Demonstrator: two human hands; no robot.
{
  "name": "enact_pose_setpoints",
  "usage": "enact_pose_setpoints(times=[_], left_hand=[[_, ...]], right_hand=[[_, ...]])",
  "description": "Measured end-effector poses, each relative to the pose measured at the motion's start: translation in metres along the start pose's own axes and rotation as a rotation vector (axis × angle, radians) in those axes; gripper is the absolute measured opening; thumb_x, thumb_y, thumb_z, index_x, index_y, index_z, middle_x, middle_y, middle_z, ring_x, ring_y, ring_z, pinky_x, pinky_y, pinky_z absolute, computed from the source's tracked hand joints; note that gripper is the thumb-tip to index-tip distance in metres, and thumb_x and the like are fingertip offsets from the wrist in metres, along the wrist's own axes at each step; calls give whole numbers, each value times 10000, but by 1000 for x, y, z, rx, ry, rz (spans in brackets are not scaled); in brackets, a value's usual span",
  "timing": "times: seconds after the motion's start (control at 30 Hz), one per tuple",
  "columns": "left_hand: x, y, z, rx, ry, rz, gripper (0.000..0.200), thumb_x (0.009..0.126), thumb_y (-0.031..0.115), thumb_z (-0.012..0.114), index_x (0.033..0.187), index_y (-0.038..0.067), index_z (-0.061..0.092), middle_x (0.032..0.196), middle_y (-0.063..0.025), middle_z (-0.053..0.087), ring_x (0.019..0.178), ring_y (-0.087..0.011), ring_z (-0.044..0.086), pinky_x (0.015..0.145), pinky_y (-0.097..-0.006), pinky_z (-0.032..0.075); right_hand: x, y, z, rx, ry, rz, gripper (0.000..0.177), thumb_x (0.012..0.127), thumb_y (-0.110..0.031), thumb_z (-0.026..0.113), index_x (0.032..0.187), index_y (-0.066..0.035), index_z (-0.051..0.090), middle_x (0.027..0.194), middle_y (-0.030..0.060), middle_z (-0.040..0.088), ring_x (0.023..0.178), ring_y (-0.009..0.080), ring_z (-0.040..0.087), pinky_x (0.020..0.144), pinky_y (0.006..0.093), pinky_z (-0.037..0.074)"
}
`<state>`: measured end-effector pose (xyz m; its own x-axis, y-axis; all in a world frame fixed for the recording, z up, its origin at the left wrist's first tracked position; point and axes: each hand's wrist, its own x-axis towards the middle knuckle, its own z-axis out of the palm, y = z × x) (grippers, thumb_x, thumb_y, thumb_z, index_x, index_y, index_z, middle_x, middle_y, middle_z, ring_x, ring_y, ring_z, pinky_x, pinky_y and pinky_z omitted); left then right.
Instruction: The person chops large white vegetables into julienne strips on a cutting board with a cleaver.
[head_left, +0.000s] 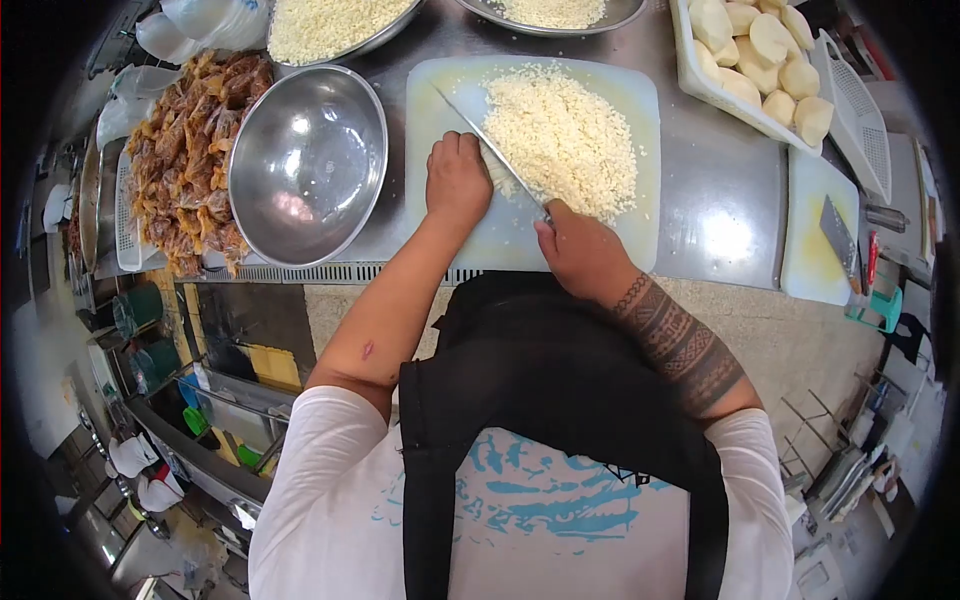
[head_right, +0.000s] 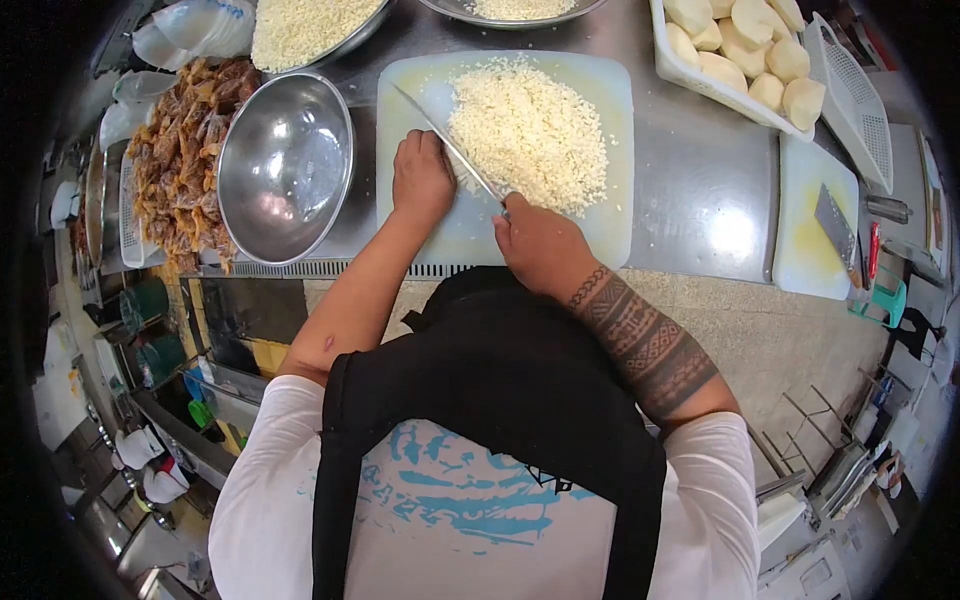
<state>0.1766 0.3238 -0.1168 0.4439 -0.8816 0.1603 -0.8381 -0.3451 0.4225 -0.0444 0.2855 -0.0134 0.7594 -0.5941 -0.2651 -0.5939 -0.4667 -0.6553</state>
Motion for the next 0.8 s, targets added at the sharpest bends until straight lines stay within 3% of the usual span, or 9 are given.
enact_pose_setpoints(times=[0.13, 0.27, 0.63, 0.8], left_hand=[[-4, 1, -1, -19, -8, -24, 162, 927, 55, 543, 1049, 2, 634, 1094, -195, 597, 1043, -398, 581, 953, -513, 473], [-10, 1, 3, -45, 20, -34, 170, 927, 48, 537, 1062, -7, 624, 1106, -209, 582, 1053, -412, 575, 955, -517, 477], [-20, 7, -6, -11, -50, -99, 214, 923, 34, 539, 1111, -18, 627, 1169, -215, 579, 1076, -419, 570, 1005, -501, 474], [-23, 7, -3, -13, 18, -74, 220, 929, 31, 532, 1118, -13, 635, 1147, -206, 585, 1074, -413, 568, 990, -501, 472]], right_hand=[[-14, -21, -20, 29, -17, -2, 280, 1095, -287, 523, 1060, -10, 549, 798, 253, 692, 786, 470, 696, 737, 573, 545], [-3, 2, 3, 2, 4, -29, 286, 1096, -292, 521, 1059, -10, 550, 794, 250, 693, 779, 465, 697, 732, 570, 545], [-9, -13, -17, -19, -21, -27, 284, 1087, -302, 539, 1078, -21, 577, 813, 248, 708, 794, 458, 712, 729, 571, 548], [-4, 6, 0, 28, -31, -53, 284, 1091, -303, 528, 1078, -20, 557, 809, 247, 697, 795, 461, 702, 735, 582, 536]])
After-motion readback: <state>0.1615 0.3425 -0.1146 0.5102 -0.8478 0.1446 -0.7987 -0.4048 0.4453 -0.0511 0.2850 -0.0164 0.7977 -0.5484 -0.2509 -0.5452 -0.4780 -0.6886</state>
